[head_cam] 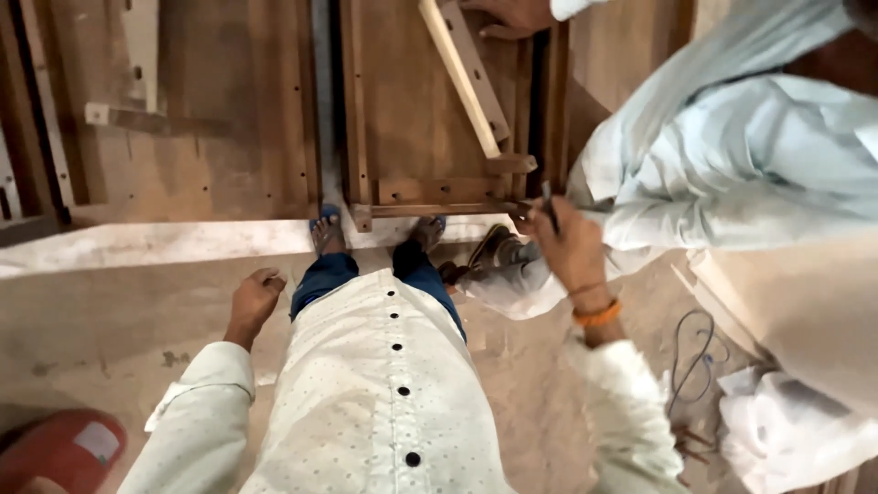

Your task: The person marks and prepares wooden furniture frames for assembly using a scribe and other tools in a workshop.

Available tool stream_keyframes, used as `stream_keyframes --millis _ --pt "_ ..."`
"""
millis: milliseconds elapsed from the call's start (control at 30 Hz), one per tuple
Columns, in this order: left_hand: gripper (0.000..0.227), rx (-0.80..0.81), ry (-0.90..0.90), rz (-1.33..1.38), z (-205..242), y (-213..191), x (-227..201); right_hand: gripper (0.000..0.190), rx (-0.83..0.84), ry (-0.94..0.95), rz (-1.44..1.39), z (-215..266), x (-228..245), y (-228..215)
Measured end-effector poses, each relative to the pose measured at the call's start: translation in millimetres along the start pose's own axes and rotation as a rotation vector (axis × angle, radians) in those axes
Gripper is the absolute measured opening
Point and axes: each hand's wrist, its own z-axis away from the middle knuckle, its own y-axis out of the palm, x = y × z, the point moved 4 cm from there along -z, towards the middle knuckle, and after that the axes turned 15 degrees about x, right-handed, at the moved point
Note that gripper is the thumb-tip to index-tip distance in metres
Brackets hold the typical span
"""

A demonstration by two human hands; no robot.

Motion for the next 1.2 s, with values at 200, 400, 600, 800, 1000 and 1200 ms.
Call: stream_keyframes --millis 200,400,600,800,1000,1200 --pt "0.046 -0.040 0.011 -0.051 3.4 11.7 22.3 0.016 -0.008 0.025 -0.319 12.0 37.0 64.3" --pt "0.046 -0.047 0.007 -0.070 6.0 8.3 32.5 0.014 -0.063 0.047 -0.230 17.3 45.4 85.1" --pt "0.047 -0.040 0.007 -0.009 15.9 -3.2 7.0 0.012 -0.073 0.075 -0.227 20.0 33.8 93.4" --pt "0.046 -0.022 -0.003 0.003 13.8 -6.9 -7.1 0.011 -0.075 0.077 -0.208 19.9 35.1 91.4" --pt "0.046 -0.027 0.016 -0.003 6.9 -4.2 -2.1 0.012 -0.078 0.080 -0.208 16.7 36.7 87.5" --pt "0.047 -0.034 0.029 -0.023 1.3 -3.9 2.2 0.016 -0.073 0.163 -0.262 9.3 40.5 82.9"
